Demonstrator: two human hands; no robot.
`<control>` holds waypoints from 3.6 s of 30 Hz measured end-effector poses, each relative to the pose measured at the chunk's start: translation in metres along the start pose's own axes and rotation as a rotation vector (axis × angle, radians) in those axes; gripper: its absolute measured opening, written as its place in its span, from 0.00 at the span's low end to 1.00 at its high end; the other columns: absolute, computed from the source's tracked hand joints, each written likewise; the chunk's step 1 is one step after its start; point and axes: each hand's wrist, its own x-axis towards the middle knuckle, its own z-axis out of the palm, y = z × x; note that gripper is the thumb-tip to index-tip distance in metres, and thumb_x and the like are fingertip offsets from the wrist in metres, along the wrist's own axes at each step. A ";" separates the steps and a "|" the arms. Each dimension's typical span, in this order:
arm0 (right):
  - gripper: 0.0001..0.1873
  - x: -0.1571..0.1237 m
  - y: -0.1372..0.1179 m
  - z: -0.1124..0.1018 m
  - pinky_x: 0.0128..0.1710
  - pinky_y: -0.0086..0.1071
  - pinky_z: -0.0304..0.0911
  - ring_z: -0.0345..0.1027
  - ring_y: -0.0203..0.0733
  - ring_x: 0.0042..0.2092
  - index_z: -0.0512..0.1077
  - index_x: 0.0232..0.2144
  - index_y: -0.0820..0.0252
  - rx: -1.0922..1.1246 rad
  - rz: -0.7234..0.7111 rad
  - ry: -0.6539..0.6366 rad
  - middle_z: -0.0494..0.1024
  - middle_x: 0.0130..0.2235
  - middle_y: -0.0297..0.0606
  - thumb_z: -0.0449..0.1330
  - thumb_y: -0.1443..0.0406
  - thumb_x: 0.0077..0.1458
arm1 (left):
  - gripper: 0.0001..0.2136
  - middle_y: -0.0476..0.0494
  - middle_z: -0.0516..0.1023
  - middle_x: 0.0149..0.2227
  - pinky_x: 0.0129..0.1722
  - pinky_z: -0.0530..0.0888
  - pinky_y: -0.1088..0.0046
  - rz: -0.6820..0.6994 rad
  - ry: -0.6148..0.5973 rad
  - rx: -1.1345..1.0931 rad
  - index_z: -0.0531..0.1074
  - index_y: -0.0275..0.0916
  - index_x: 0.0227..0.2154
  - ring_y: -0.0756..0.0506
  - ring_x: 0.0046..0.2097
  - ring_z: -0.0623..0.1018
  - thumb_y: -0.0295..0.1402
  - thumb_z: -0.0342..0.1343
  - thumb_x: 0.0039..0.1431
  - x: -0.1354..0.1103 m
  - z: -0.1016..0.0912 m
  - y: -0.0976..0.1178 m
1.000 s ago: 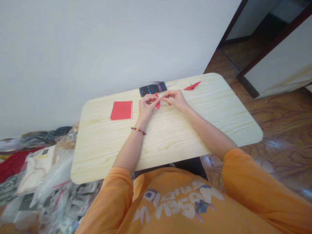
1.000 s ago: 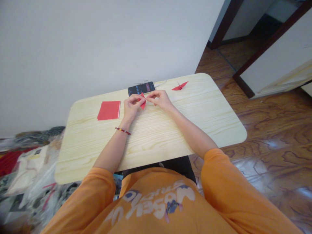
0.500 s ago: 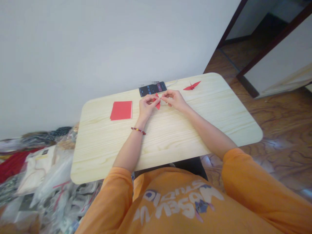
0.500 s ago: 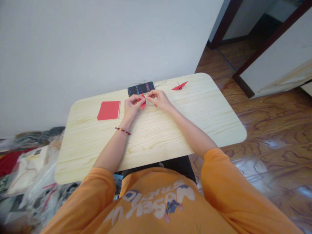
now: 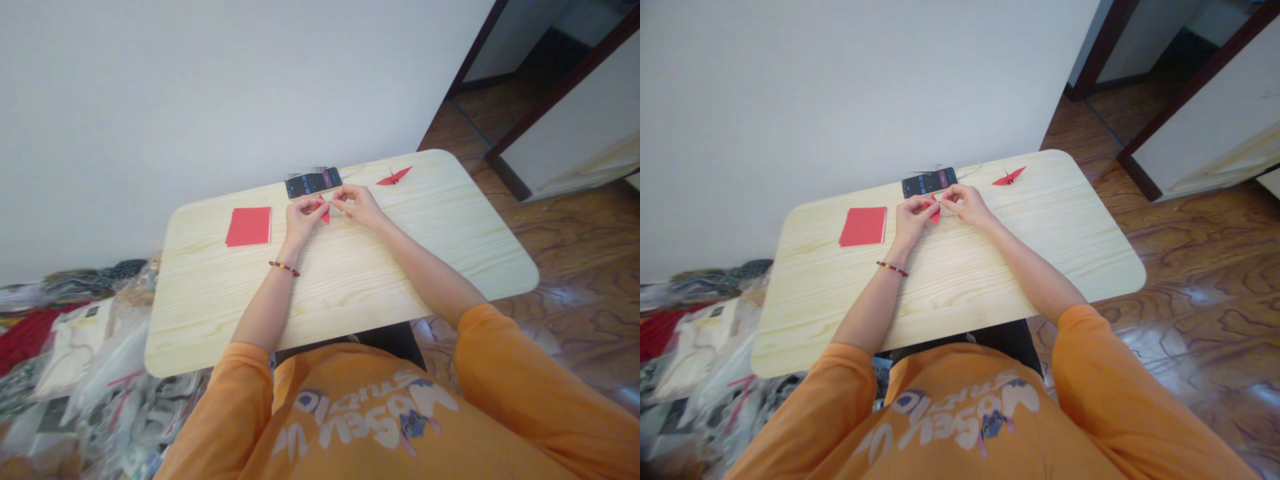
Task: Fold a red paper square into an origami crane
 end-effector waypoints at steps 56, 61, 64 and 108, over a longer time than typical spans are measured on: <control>0.09 0.000 -0.001 0.001 0.15 0.24 0.48 0.53 0.26 0.18 0.72 0.24 0.62 0.087 0.112 0.069 0.69 0.21 0.30 0.67 0.62 0.45 | 0.10 0.44 0.78 0.32 0.38 0.74 0.72 -0.025 -0.010 -0.071 0.77 0.37 0.25 0.49 0.36 0.77 0.39 0.66 0.46 0.002 0.003 -0.008; 0.11 0.002 -0.001 -0.001 0.15 0.24 0.48 0.53 0.27 0.17 0.70 0.24 0.61 0.121 0.129 0.128 0.68 0.18 0.29 0.68 0.61 0.44 | 0.14 0.42 0.80 0.36 0.36 0.77 0.69 -0.182 -0.061 -0.225 0.76 0.37 0.31 0.46 0.36 0.80 0.44 0.62 0.50 0.000 0.001 -0.004; 0.11 0.004 0.000 -0.003 0.14 0.24 0.48 0.53 0.27 0.17 0.70 0.23 0.61 0.152 0.136 0.157 0.67 0.18 0.28 0.68 0.61 0.44 | 0.15 0.41 0.80 0.42 0.39 0.78 0.65 -0.168 -0.146 -0.267 0.75 0.39 0.40 0.43 0.42 0.80 0.43 0.57 0.54 0.000 -0.001 -0.003; 0.16 0.003 -0.001 0.000 0.20 0.22 0.59 0.68 0.30 0.24 0.74 0.33 0.63 0.452 0.350 0.094 0.78 0.25 0.33 0.70 0.66 0.40 | 0.25 0.40 0.80 0.46 0.52 0.73 0.62 -0.175 -0.211 -0.315 0.72 0.42 0.45 0.43 0.48 0.79 0.39 0.70 0.41 0.001 -0.001 -0.009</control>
